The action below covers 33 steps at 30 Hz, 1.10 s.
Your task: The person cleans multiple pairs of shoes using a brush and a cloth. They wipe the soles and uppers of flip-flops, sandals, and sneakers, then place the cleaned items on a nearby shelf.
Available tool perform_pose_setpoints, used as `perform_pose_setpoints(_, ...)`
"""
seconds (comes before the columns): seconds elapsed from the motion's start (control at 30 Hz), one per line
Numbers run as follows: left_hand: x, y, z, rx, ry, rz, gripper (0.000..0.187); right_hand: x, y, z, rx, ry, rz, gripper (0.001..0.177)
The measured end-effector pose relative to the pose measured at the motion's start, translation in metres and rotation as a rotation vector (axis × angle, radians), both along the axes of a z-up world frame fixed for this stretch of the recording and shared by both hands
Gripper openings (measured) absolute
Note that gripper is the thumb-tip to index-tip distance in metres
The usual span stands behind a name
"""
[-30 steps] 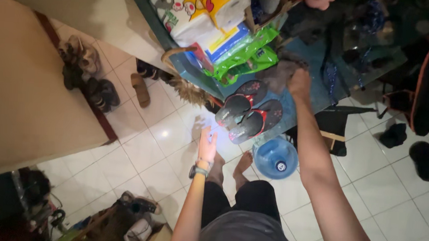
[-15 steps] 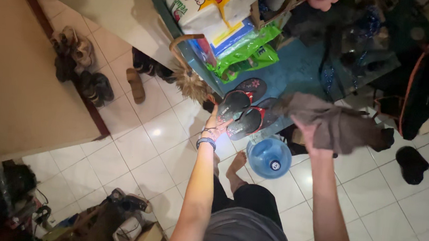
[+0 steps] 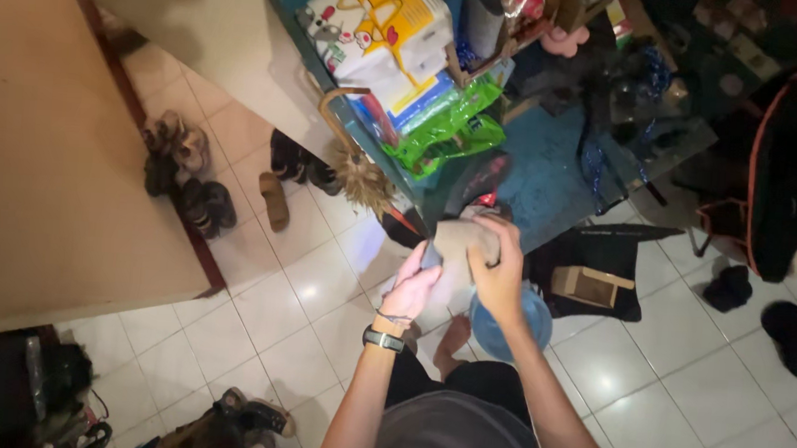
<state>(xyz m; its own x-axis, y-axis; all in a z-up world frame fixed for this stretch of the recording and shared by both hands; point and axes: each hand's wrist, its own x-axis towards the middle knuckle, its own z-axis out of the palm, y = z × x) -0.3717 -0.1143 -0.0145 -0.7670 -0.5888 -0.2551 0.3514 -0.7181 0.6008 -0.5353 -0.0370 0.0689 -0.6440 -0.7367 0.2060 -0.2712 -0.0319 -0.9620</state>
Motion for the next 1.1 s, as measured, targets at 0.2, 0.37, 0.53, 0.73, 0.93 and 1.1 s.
perform_pose_setpoints(0.2, -0.011, -0.008, 0.117, -0.466, -0.04, -0.083, 0.088, 0.017, 0.01, 0.05, -0.219, -0.161, 0.043, 0.051)
perform_pose_setpoints(0.37, -0.026, 0.003, 0.143, -0.55, -0.043, -0.047, 0.082, 0.009, 0.024, 0.051, -0.115, -0.129, -0.01, 0.031)
perform_pose_setpoints(0.53, -0.034, 0.008, 0.141, -0.386, -0.038, 0.139, 0.065, 0.01, 0.062, 0.069, -0.047, 0.21, 0.197, 0.038)
perform_pose_setpoints(0.73, -0.043, -0.004, 0.131, -0.508, -0.183, 0.213, 0.07, 0.008, 0.073, 0.114, -0.152, 0.264, 0.161, 0.043)
perform_pose_setpoints(0.93, -0.033, 0.018, 0.145, -0.984, -0.266, 0.143, 0.06, -0.02, 0.026, 0.166, -0.052, 0.749, 0.174, 0.044)
perform_pose_setpoints(1.1, -0.017, 0.033, 0.163, -0.664, -0.365, 0.101, 0.073, -0.016, 0.014, 0.189, 0.002, 0.691, 0.1, 0.038)
